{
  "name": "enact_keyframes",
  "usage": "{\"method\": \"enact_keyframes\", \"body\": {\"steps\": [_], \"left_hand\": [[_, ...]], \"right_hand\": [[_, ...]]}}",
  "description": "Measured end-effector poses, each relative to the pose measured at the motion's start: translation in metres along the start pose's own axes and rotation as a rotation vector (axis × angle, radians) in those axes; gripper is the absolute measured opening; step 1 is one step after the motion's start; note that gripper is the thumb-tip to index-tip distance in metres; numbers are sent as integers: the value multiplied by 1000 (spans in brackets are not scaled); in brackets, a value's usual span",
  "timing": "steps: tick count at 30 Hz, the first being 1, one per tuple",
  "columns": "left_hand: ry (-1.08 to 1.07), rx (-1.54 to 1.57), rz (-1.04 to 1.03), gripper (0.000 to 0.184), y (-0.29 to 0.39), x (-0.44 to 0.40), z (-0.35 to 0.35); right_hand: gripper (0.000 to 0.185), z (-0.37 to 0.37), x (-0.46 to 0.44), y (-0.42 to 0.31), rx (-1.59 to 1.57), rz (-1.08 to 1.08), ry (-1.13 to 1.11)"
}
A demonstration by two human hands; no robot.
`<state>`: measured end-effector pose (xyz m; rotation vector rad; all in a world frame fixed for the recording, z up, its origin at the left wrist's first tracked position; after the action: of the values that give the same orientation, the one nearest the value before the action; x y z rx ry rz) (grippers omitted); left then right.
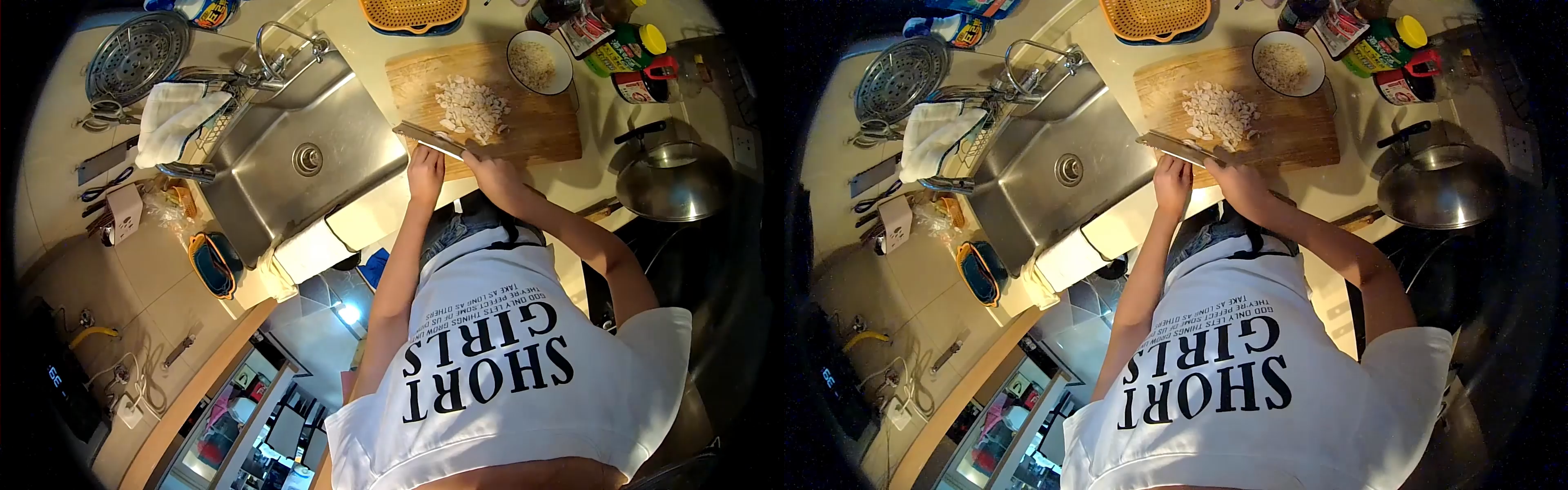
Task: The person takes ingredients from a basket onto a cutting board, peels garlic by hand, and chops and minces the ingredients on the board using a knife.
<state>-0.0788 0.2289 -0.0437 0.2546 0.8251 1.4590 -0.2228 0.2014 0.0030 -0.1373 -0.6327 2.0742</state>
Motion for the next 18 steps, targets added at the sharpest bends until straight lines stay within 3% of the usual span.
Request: {"method": "enact_keyframes", "body": {"steps": [3, 5, 11, 18], "left_hand": [[3, 21, 27, 5, 2, 0, 1], [22, 59, 51, 4, 6, -3, 2], [6, 14, 0, 5, 6, -3, 4], [86, 133, 69, 6, 7, -1, 6]], "right_hand": [[15, -3, -12, -3, 26, 61, 67], [15, -12, -22, 2, -46, -72, -18], [16, -15, -49, -10, -64, -2, 23], [15, -4, -37, 20, -134, -111, 14]]}}
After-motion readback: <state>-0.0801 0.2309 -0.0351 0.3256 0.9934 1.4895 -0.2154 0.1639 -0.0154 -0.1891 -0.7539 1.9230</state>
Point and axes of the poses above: each hand's wrist, its own x-axis away from the middle knuckle, its own z-axis out of the back of the hand, y = z × x, the point moved 3 cm from there along -x, towards the middle knuckle, and after that the axes turned 3 degrees about -z, right-handed, at the moved point
